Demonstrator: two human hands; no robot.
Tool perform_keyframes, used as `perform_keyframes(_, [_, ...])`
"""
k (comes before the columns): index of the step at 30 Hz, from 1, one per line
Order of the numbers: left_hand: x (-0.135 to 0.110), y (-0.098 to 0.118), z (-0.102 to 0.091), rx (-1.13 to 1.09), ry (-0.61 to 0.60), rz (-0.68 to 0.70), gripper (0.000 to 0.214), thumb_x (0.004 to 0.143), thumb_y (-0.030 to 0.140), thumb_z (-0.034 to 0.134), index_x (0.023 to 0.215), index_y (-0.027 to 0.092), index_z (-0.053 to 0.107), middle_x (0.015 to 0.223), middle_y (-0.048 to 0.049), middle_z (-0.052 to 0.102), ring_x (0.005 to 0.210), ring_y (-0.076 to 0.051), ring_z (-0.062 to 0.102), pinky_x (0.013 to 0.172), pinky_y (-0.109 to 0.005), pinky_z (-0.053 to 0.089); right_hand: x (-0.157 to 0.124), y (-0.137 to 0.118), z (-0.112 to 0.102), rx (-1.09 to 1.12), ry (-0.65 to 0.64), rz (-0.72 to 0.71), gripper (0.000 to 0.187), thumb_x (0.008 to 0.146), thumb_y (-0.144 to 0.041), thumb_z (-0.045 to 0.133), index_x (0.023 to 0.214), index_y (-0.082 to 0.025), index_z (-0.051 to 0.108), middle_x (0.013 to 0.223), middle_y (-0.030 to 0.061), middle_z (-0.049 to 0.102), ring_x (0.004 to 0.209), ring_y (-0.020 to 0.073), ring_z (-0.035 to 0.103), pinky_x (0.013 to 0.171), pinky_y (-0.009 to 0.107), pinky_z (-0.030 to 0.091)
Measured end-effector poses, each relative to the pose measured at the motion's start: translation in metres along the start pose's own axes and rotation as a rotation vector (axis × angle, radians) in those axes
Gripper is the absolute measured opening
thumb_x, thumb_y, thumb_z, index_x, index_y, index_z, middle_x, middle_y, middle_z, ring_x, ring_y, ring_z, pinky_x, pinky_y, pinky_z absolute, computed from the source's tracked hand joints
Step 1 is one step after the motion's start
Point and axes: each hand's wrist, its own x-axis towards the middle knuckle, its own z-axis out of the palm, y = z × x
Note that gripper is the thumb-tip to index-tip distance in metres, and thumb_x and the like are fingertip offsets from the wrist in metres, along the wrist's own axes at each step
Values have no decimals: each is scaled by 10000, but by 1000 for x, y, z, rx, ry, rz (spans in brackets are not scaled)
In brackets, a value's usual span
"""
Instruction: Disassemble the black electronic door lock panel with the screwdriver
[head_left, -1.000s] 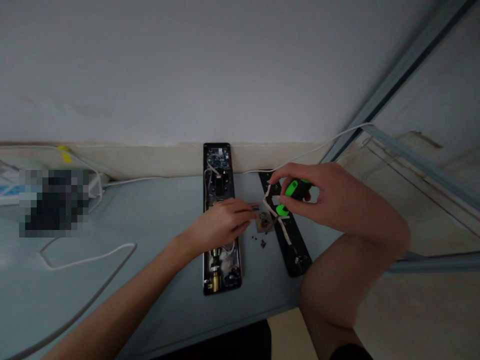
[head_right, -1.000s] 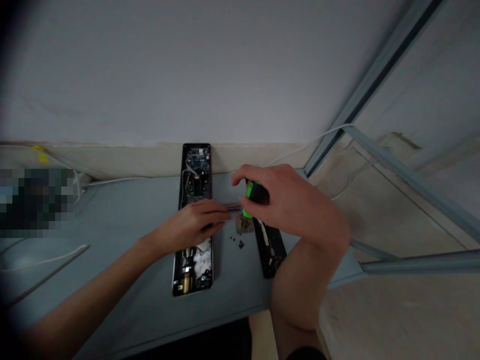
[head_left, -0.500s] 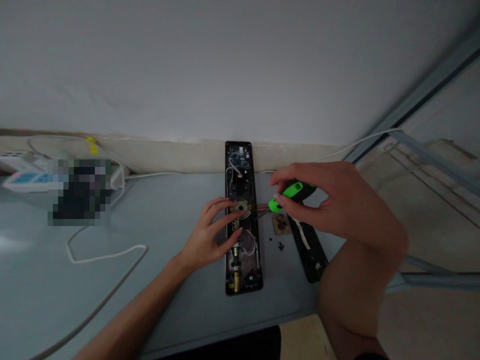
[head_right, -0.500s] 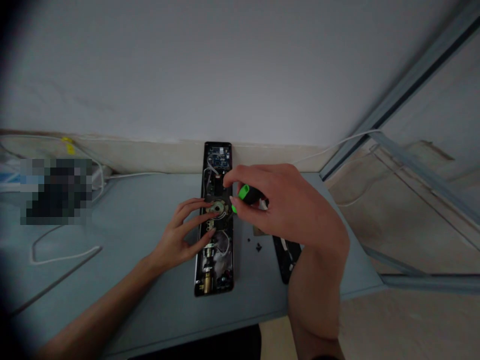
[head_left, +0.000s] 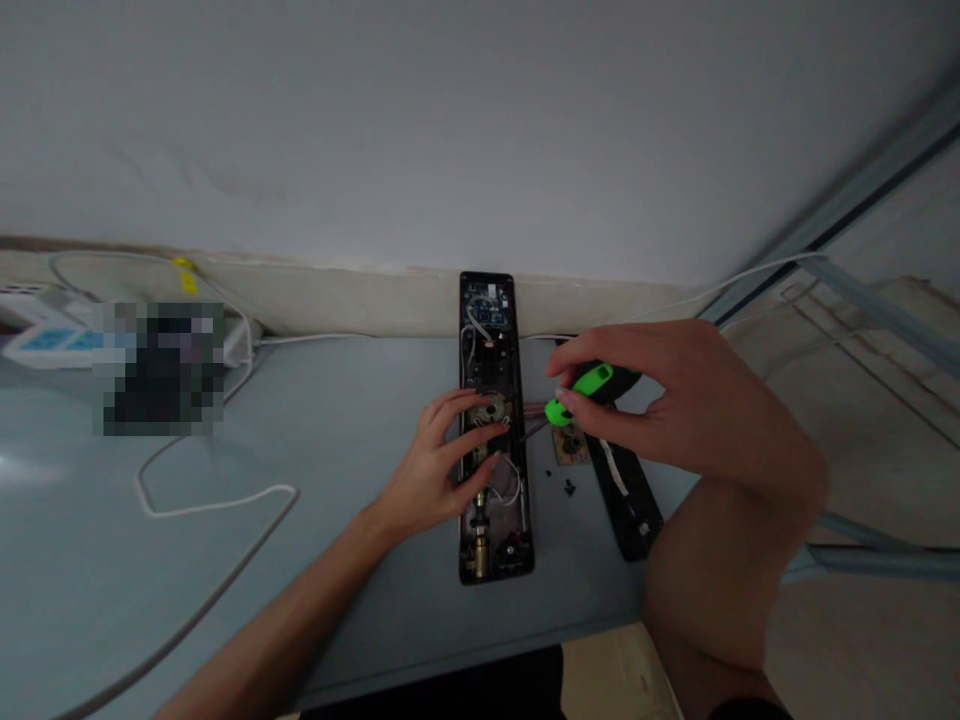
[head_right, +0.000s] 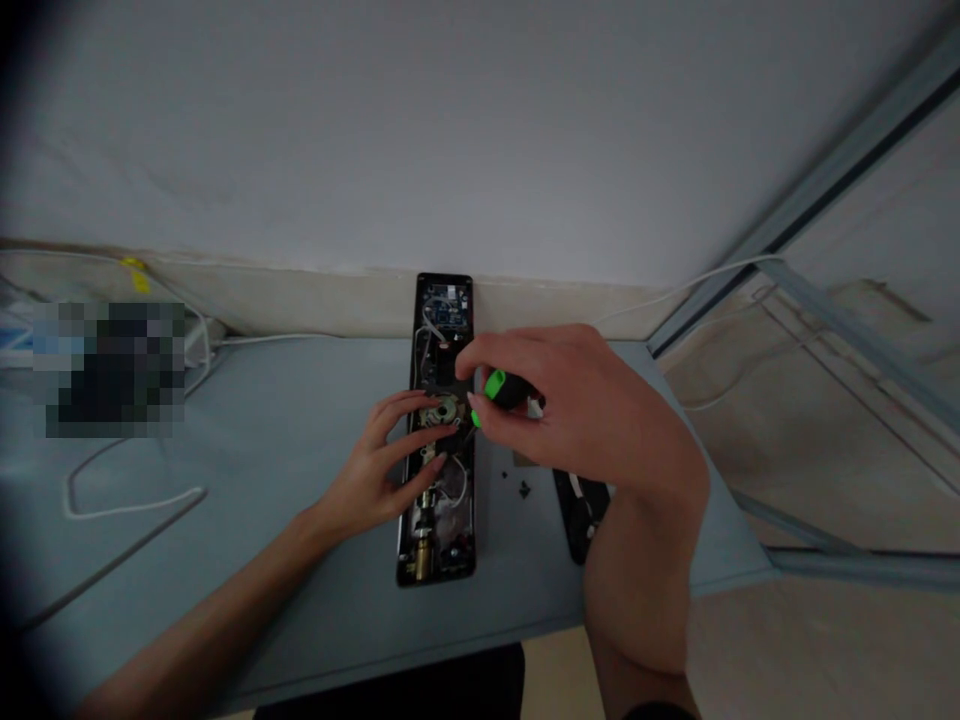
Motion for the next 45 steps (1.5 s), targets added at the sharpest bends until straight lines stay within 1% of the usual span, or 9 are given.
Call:
perform_keyframes(7, [1,1,1,13,-4,6,367,938,145,650,1292,243,654,1413,-119,535,1392,-322,450,1166,-595,405,7,4,7,33,-27,-47,105,899,-180,649,984,-195,709,875,-11,770,760,127,694,734,240,468])
perform_keyframes(18, [2,1,0,14,-25,-2,352,941,146,647,1280,239,668,1423,-119,519,1396,-332,428,1163,-618,395,8,3,8,47,-67,-27,128,903,-181,646,1009,-178,719,852,-14,756,727,103,661,728,223,431])
perform_keyframes(26, [1,1,0,6,-13,-5,365,933,131,644,1283,232,670,1422,-121,520,1402,-328,429,1171,-601,396,10,-2,10,-49,-77,-15,76,937,-237,664,937,-187,722,810,-13,731,711,122,637,691,257,393])
perform_keyframes(32, [1,0,2,9,0,1,333,926,125,651,1247,214,675,1420,-128,519,1394,-333,440,1159,-597,406,7,-14,12,-207,-86,-1,196,973,-311,649,851,-177,723,753,21,705,710,168,645,652,306,360])
perform_keyframes(35, [1,0,2,5,9,9,334,928,126,643,1247,219,666,1418,-126,521,1390,-334,447,1154,-595,413,5,-19,13,-153,-123,-6,223,989,-342,621,886,-175,729,799,27,715,745,176,661,663,310,383])
perform_keyframes(39, [-1,-1,1,11,9,8,353,936,131,639,1275,228,642,1416,-126,515,1389,-335,441,1148,-593,419,5,-18,15,-101,-135,40,362,1032,-425,537,853,-181,735,768,21,723,730,177,667,690,319,413])
perform_keyframes(42, [0,0,1,11,0,-5,394,939,136,639,1319,236,614,1416,-126,518,1391,-331,438,1158,-592,407,3,-14,15,-60,-126,29,251,1038,-281,506,1082,-210,743,913,17,773,805,166,697,751,306,451])
perform_keyframes(43, [0,0,1,8,-2,-11,415,939,136,637,1341,235,600,1414,-128,523,1391,-330,439,1161,-591,403,2,-13,15,-37,-121,15,272,1009,-215,518,1202,-223,709,989,16,778,850,162,703,787,299,466])
perform_keyframes(45, [1,0,1,1,-4,-20,451,939,139,637,1377,226,573,1408,-134,530,1390,-328,442,1166,-590,397,1,-12,14,-3,-111,-3,472,921,-124,553,1377,-236,604,1104,17,765,936,160,704,866,295,483])
